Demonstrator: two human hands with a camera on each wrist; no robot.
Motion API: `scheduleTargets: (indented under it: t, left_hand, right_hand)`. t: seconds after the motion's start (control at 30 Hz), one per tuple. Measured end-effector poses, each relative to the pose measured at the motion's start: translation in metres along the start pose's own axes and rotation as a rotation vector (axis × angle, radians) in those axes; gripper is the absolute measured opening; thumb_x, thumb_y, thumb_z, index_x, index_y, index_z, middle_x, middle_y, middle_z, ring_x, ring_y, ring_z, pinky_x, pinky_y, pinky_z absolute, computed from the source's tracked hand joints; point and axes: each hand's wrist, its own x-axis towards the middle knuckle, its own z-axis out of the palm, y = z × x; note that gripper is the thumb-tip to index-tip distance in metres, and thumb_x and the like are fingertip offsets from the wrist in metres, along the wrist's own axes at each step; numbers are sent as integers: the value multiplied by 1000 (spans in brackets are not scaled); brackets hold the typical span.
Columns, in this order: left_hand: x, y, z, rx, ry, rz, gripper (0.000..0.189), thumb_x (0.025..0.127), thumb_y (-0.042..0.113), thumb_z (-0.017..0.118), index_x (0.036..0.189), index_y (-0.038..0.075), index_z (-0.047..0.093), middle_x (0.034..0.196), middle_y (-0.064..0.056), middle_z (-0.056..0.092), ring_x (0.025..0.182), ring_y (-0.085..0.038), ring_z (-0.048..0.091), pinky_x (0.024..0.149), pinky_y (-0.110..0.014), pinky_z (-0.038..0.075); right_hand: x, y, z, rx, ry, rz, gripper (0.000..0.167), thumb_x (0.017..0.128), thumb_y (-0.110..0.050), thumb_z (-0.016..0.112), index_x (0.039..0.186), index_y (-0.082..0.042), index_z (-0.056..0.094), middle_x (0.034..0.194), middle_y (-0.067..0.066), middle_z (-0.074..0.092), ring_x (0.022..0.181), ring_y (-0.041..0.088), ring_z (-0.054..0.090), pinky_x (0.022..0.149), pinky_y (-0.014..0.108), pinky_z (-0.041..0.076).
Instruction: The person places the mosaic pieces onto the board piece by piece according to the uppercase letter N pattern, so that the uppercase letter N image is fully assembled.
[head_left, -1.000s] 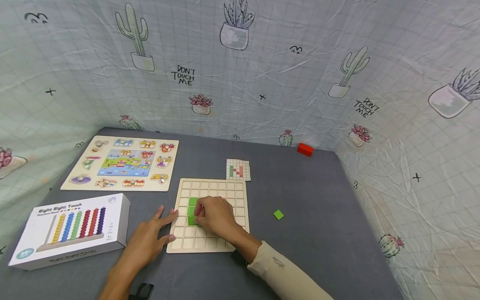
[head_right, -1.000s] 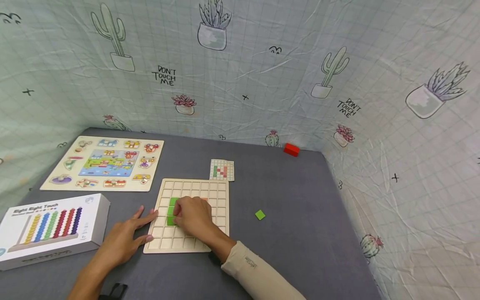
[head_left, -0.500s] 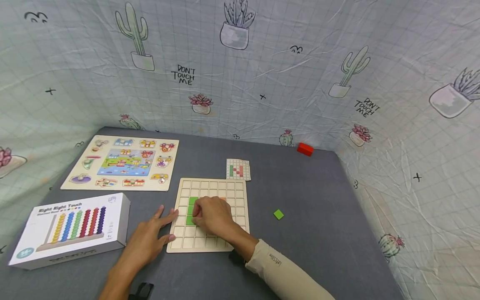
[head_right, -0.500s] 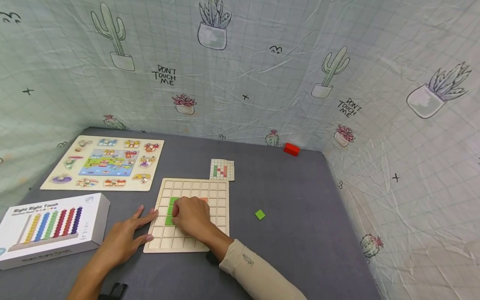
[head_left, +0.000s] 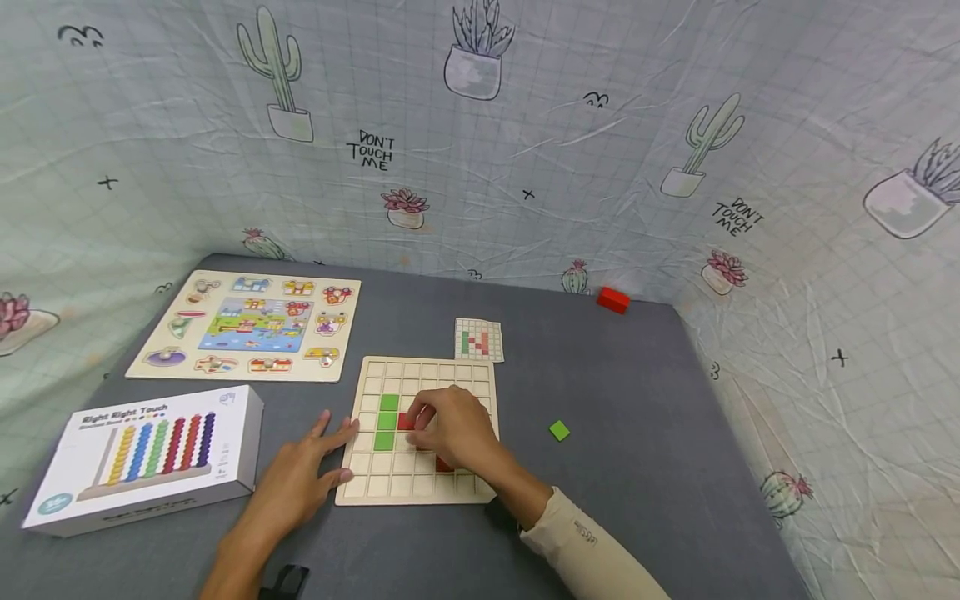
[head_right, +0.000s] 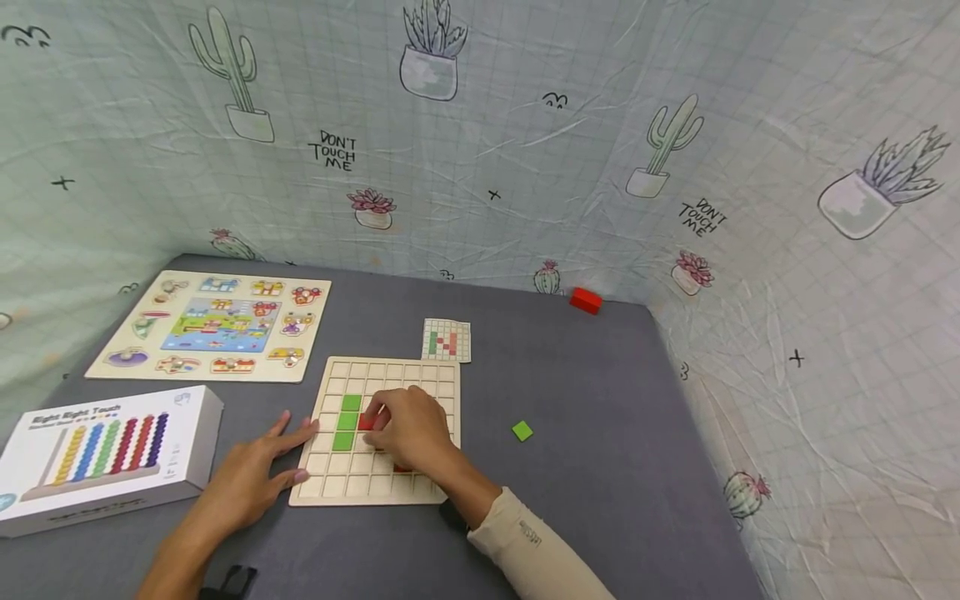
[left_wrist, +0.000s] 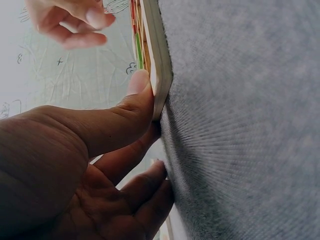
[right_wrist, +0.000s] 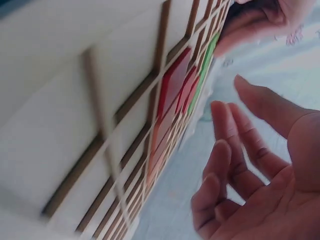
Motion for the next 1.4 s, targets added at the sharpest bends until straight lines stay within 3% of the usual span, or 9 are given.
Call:
scheduleTargets:
  t: [0.17, 0.2, 0.33, 0.53, 0.73, 0.97, 1.4]
  left_hand:
    - [2, 0, 0, -10, -8, -9, 69, 87, 12, 87, 151, 9, 61, 159, -31, 46, 135, -64, 51, 102, -73, 48]
    - [2, 0, 0, -10, -7, -7, 69, 87, 11, 87, 151, 8, 61, 159, -31, 46, 136, -64, 51, 102, -73, 48]
    - [2, 0, 0, -9, 0, 3, 69, 86, 11, 87, 150, 8, 61, 158, -30, 48, 137, -63, 51, 103, -73, 47]
    - [2, 0, 0, -4, 3, 5, 69, 86, 11, 87, 150, 9, 61, 159, -31, 47, 134, -66, 51, 101, -74, 47]
    - [2, 1, 0, -2, 1, 5, 69, 86, 11, 87, 150, 9, 61, 158, -31, 47, 133, -66, 52, 101, -74, 48]
    - [2, 0, 0, -10, 3, 8, 70, 85, 10, 88, 150, 9, 61, 157, -28, 51, 137, -63, 51, 102, -73, 48]
    - [1, -1, 0, -15, 8, 9, 70, 85, 10, 88, 150, 9, 61, 157, -28, 51, 136, -63, 52, 101, -73, 48]
  right_hand:
    - [-9, 16, -14, 89, 11, -38, 18, 85, -16, 90, 101, -16, 81, 79, -11, 71, 77, 17, 62, 70, 27, 47]
    - [-11, 19, -16, 102, 13, -42, 19, 85, -15, 90, 102, -15, 81, 80, -10, 72, 80, 20, 63, 77, 28, 49]
    - [-19, 33, -26, 129, 11, -47, 24, 84, -13, 92, 105, -12, 80, 87, -4, 77, 86, 26, 65, 83, 34, 52]
    - [-34, 54, -42, 117, 20, -21, 27, 84, -9, 91, 108, -12, 79, 97, 3, 78, 88, 24, 66, 76, 26, 50]
    - [-51, 78, -55, 110, 52, 52, 32, 83, -8, 92, 111, -15, 80, 99, 2, 76, 88, 22, 65, 78, 30, 53]
    - [-67, 107, -65, 67, 106, 77, 35, 79, -9, 94, 109, -19, 80, 103, -6, 78, 88, 16, 66, 81, 31, 56]
    - [-85, 143, -83, 8, 146, 113, 37, 79, -3, 92, 110, -17, 80, 107, 0, 79, 90, 20, 68, 81, 37, 56]
